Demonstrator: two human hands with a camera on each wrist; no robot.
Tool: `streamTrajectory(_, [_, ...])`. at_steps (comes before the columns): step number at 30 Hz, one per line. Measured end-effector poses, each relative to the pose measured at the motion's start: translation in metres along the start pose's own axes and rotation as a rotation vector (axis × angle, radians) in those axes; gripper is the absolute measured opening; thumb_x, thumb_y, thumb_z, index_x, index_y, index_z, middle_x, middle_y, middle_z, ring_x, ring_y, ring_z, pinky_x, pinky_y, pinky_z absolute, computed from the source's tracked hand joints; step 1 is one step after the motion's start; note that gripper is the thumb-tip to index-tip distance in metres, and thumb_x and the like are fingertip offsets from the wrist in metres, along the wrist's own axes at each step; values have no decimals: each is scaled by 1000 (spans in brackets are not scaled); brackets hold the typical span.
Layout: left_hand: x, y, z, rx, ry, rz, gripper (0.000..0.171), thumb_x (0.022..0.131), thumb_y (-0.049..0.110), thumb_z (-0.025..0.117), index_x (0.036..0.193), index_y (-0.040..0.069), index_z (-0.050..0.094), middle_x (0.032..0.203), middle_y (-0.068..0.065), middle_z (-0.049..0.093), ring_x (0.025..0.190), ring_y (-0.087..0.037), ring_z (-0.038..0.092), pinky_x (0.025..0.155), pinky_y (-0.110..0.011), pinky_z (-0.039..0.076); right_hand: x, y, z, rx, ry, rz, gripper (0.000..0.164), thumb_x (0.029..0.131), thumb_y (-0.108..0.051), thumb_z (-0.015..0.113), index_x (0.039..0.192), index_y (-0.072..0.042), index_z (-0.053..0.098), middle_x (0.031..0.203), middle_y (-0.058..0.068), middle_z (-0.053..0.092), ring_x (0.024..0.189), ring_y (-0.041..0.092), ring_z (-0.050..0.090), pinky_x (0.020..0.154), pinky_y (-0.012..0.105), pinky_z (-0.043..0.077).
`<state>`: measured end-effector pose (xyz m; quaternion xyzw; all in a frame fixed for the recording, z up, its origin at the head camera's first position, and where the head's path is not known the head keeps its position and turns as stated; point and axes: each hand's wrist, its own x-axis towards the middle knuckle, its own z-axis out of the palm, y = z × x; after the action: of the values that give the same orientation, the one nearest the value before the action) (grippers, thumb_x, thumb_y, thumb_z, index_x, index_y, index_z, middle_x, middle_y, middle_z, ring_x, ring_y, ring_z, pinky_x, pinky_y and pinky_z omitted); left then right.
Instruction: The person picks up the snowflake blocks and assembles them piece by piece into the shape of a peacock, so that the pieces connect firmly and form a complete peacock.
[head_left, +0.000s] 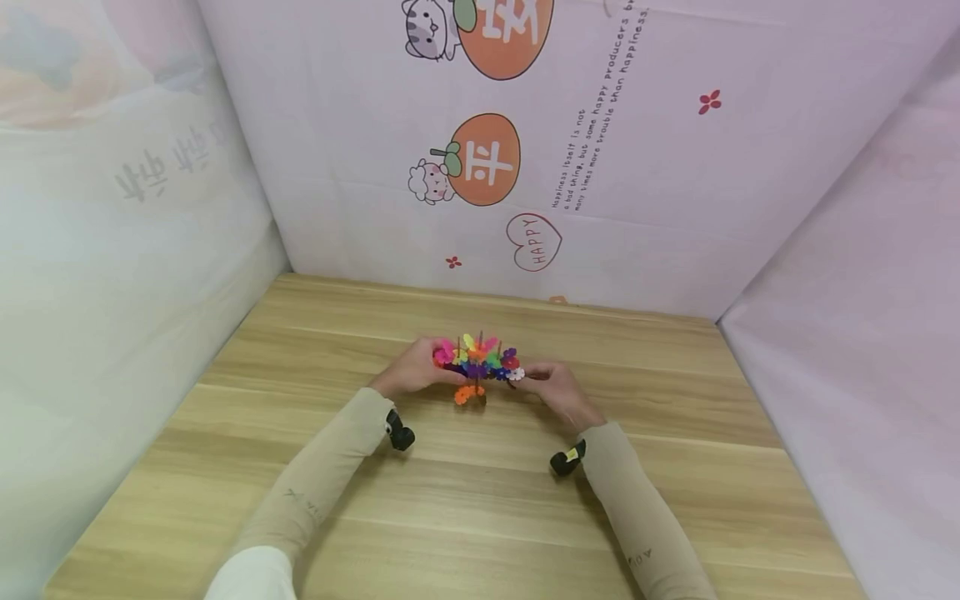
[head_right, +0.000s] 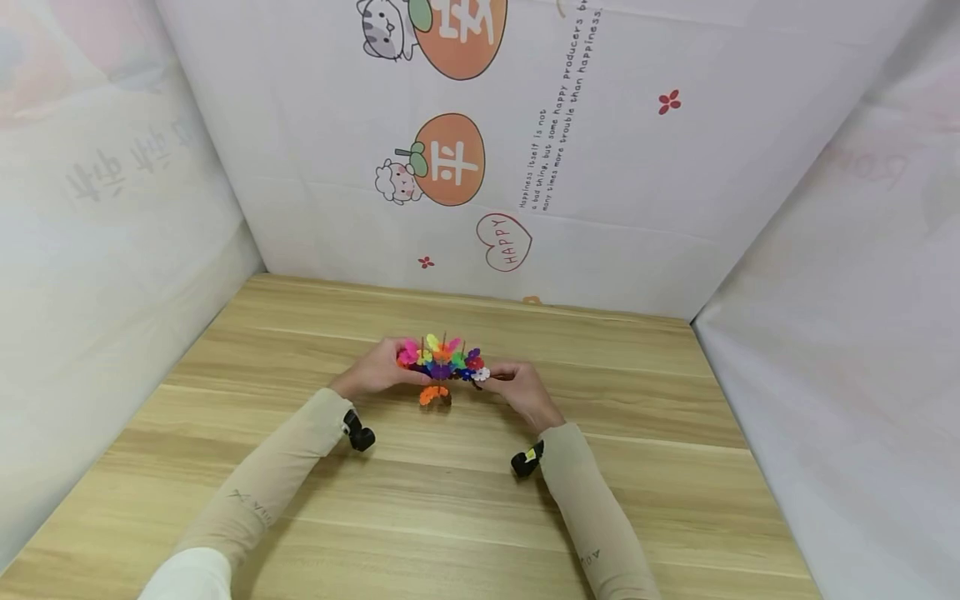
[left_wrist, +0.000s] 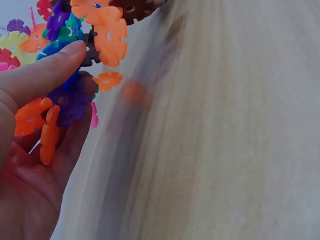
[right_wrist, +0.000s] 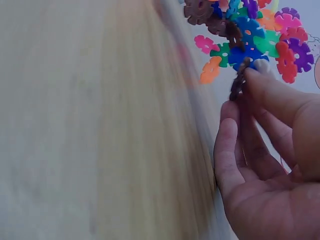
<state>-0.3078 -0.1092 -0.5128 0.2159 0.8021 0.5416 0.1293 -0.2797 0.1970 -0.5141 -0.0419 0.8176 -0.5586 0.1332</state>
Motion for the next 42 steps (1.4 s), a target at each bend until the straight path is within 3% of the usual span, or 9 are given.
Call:
streamTrajectory(6, [3, -6, 2, 85, -3, 6, 43, 81, 25, 94, 117, 14, 72, 103, -2, 74, 89, -13, 65, 78, -28, 57, 0, 1, 1, -106, 38, 0, 25, 90, -27, 86, 112, -16, 81, 129, 7, 75, 127, 30, 64, 114, 51, 50])
streamTrajectory(8, [3, -6, 3, 97, -5, 11, 41, 82, 24, 93, 114, 13, 71, 99, -3, 73, 85, -13, 63, 74, -27, 56, 0, 1, 2, -127, 40, -8, 26, 90, -26, 86, 113, -16, 81, 128, 6, 75, 127, 30, 65, 115, 51, 50])
streamTrajectory(13, [2, -2, 3, 103, -9, 28, 39, 84, 20, 92, 116, 12, 71, 113, -2, 77, 101, -13, 70, 92, -29, 60, 0, 0, 3, -187, 25, -46, 22, 91, -22, 85, 113, -16, 80, 121, 5, 78, 117, 25, 69, 108, 47, 56])
streamTrajectory(17, [-1, -1, 1, 131, -7, 39, 42, 85, 18, 90, 121, 10, 69, 118, -7, 76, 106, -20, 71, 96, -35, 61, 0, -2, 2, -207, -5, -64, 25, 91, -18, 84, 115, -15, 79, 119, 5, 78, 112, 22, 72, 103, 42, 60])
streamTrajectory(21, [-10, -2, -7, 168, 25, 35, 49, 88, 19, 88, 132, 12, 66, 129, -8, 71, 118, -25, 68, 104, -43, 59, -3, -7, -2, -215, -69, -89, 35, 92, -15, 83, 126, -14, 75, 126, 7, 76, 116, 23, 71, 104, 41, 60])
streamTrajectory(25, [-24, -3, -18, 131, 57, 25, 52, 89, 18, 86, 137, 15, 65, 136, -7, 68, 129, -29, 64, 114, -50, 53, -7, -13, -10, -228, -126, -122, 44, 93, -15, 81, 136, -13, 70, 135, 9, 72, 121, 26, 70, 106, 43, 59])
streamTrajectory(34, [-34, -7, -22, 114, 68, 52, 45, 92, 19, 84, 135, 15, 70, 129, -4, 74, 121, -23, 69, 109, -45, 57, -5, -17, -11, -301, -115, -182, 54, 93, -22, 83, 141, -6, 64, 138, 14, 70, 124, 30, 69, 107, 45, 58])
streamTrajectory(38, [-32, -7, -19, 93, 73, 71, 41, 94, 10, 80, 133, 8, 70, 128, -9, 75, 120, -25, 71, 109, -41, 58, -3, -15, -5, -330, -83, -220, 52, 93, -22, 83, 139, -6, 66, 136, 13, 72, 123, 30, 70, 106, 46, 59])
streamTrajectory(42, [-30, -7, -17, 73, 85, 46, 38, 96, 12, 79, 133, 10, 71, 130, -8, 74, 121, -25, 71, 107, -39, 58, 1, -13, -3, -338, -74, -244, 45, 94, -19, 81, 136, -9, 69, 133, 11, 74, 122, 28, 70, 107, 45, 58])
